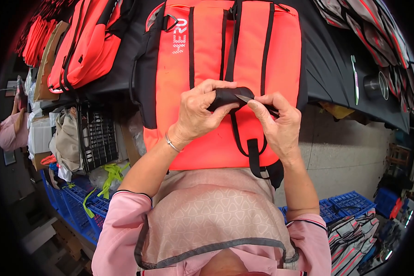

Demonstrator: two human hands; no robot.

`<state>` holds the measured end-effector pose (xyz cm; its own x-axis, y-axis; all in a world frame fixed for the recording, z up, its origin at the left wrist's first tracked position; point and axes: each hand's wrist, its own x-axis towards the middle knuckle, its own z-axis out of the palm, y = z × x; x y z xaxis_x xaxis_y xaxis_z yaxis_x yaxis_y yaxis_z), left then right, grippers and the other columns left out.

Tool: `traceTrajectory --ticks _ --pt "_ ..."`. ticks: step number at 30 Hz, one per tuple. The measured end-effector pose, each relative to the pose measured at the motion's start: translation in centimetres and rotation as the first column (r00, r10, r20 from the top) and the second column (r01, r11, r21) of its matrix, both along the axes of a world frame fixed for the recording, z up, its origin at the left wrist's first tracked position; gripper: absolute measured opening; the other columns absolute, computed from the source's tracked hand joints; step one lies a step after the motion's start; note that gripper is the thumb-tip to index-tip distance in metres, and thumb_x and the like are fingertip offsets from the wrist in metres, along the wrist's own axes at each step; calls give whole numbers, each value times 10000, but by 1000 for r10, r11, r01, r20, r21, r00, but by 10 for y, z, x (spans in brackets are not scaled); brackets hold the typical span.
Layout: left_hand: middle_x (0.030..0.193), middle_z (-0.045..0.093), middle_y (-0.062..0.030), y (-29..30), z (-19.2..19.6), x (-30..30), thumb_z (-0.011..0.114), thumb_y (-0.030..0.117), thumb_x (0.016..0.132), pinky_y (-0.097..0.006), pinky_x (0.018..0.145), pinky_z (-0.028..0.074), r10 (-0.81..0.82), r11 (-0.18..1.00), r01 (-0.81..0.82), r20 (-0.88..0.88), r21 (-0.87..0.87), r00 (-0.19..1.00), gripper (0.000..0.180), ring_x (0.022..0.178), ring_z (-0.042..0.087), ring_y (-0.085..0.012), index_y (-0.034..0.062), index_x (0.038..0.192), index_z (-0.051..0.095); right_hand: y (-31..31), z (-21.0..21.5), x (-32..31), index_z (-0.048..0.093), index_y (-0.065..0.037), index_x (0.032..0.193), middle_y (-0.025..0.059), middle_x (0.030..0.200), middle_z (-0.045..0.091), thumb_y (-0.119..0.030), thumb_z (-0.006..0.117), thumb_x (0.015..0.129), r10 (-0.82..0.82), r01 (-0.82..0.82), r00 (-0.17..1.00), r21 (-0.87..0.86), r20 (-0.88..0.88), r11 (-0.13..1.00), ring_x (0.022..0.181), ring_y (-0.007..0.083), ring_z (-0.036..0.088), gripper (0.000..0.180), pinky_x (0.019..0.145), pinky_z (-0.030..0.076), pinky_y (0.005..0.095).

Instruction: The recorder is trimming excess threads and performing a quality inspection on a bright orange backpack at a factory workstation.

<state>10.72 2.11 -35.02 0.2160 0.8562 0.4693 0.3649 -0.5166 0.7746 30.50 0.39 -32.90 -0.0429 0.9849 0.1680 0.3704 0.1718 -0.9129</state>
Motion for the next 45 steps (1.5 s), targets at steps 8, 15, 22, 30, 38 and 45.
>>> traceTrajectory --ticks 8,15,22,30,38,45 --pt "1456 453 -205 -66 1 -36 637 232 938 -532 1152 245 -124 987 88 -282 -137 951 195 1361 413 -349 74 980 745 4 -12 35 621 -8 1114 11 925 656 -99 715 918 -138 94 947 -159 -290 983 824 59 575 236 775 473 205" --pt "1204 596 -149 -124 15 -36 676 166 949 -327 785 565 258 584 -126 37 -802 965 503 996 644 -195 -35 1349 446 -15 -6 39 646 -10 1105 -6 902 639 -75 768 873 -311 300 924 -80 -224 950 771 41 550 270 682 436 175" --pt "1126 704 -87 -107 10 -37 672 97 938 -278 862 567 294 401 233 366 -886 883 347 987 675 -129 -31 1255 612 -44 -5 -21 712 -25 1061 127 991 723 116 675 682 439 -434 898 192 14 880 890 252 710 407 755 570 337" --pt "1084 712 -80 -108 -1 -41 669 141 949 -264 828 553 332 479 287 474 -830 816 340 926 676 -115 -37 1234 618 -73 12 47 719 19 869 155 820 737 33 742 752 610 -406 730 -521 309 750 660 150 700 120 631 530 285" --pt "1072 715 -75 -105 9 -32 664 131 952 -261 857 539 309 463 293 462 -836 831 311 962 668 -105 -37 1211 630 -74 -1 -12 717 -42 1016 82 879 660 99 723 707 214 -218 971 21 108 976 771 204 690 340 647 557 303" --pt "1012 704 -71 -111 3 -28 693 40 918 -245 810 541 329 467 234 414 -852 849 217 932 663 -102 -55 1102 629 -70 -28 -20 649 -26 935 77 876 611 120 683 696 271 -319 917 129 293 939 691 274 662 282 550 520 371"
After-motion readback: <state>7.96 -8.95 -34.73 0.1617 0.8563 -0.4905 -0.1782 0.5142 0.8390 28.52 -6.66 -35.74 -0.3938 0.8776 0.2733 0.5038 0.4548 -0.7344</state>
